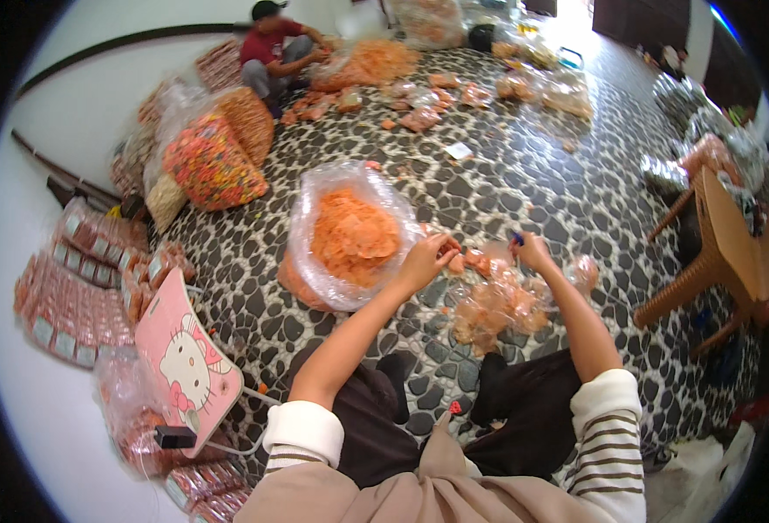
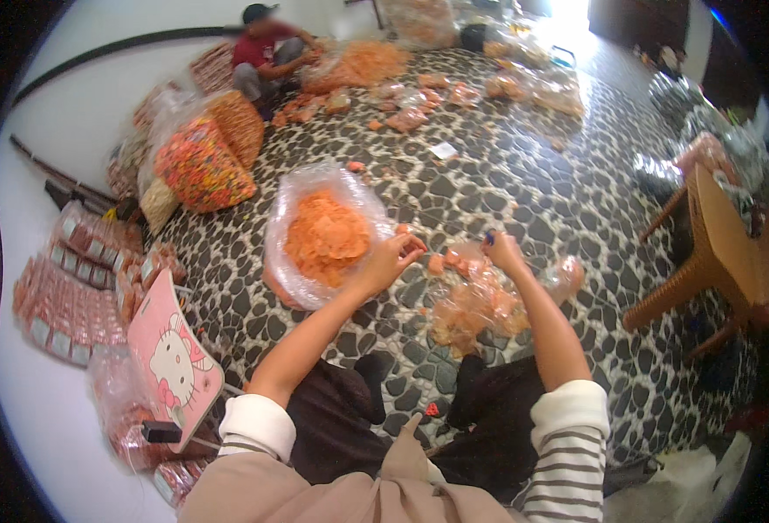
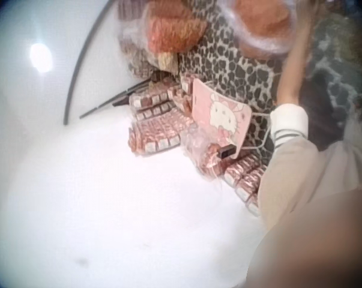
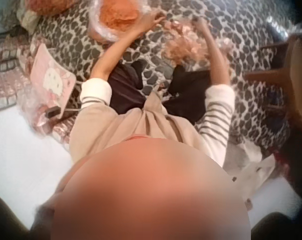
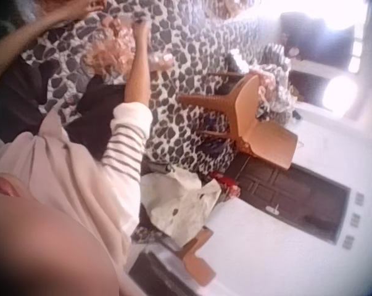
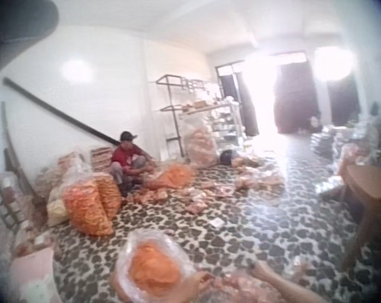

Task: The person sits on the floor and portions orange snack chips from a large bag into smaller clear plastic bags. They use a blue utility knife to cut the chips and seal the bags, placing the finished packages on the floor.

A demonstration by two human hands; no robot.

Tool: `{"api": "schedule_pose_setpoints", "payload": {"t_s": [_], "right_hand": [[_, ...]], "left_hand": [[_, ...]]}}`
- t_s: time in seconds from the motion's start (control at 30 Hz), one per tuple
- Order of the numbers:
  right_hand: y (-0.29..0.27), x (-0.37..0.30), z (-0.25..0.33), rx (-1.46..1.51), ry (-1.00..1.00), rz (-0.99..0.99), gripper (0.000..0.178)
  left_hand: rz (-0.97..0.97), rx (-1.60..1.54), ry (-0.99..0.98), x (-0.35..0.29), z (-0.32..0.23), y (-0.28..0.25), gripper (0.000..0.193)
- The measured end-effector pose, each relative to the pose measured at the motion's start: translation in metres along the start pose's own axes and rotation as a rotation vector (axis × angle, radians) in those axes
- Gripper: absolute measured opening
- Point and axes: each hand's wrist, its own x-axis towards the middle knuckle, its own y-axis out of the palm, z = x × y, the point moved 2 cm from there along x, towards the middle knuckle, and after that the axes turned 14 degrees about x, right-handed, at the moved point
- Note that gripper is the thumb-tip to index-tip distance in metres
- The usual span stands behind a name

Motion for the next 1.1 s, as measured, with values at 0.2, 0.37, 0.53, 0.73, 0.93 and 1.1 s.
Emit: {"api": "schedule_pose_setpoints", "payload": {"t_s": [0.2,0.37,0.53,0.73,0.93,1.1], "right_hand": [[-0.002,0.013,-0.052,-0.282,-0.069,0.028,0.019],[0.024,0.057,-0.101,-0.06,0.031,0.145,0.022],[0.072,0.072,-0.175,-0.012,0.272,0.088,0.025],[0.096,0.078,-0.223,0.054,0.42,0.05,0.025],[0.083,0.086,-0.217,0.242,0.305,-0.06,0.036],[0.052,0.098,-0.139,0.591,0.399,-0.026,0.032]], "left_hand": [[0.074,0.138,0.04,0.013,0.03,0.142,0.016],[0.087,0.144,-0.251,0.008,0.079,0.224,0.02],[-0.089,-0.017,-0.257,0.062,0.119,0.275,0.027],[0.192,0.5,-0.293,0.118,0.115,0.312,0.041],[0.201,0.153,-0.415,0.126,0.117,0.306,0.037],[0.105,-0.535,-0.532,0.128,0.111,0.255,0.035]]}}
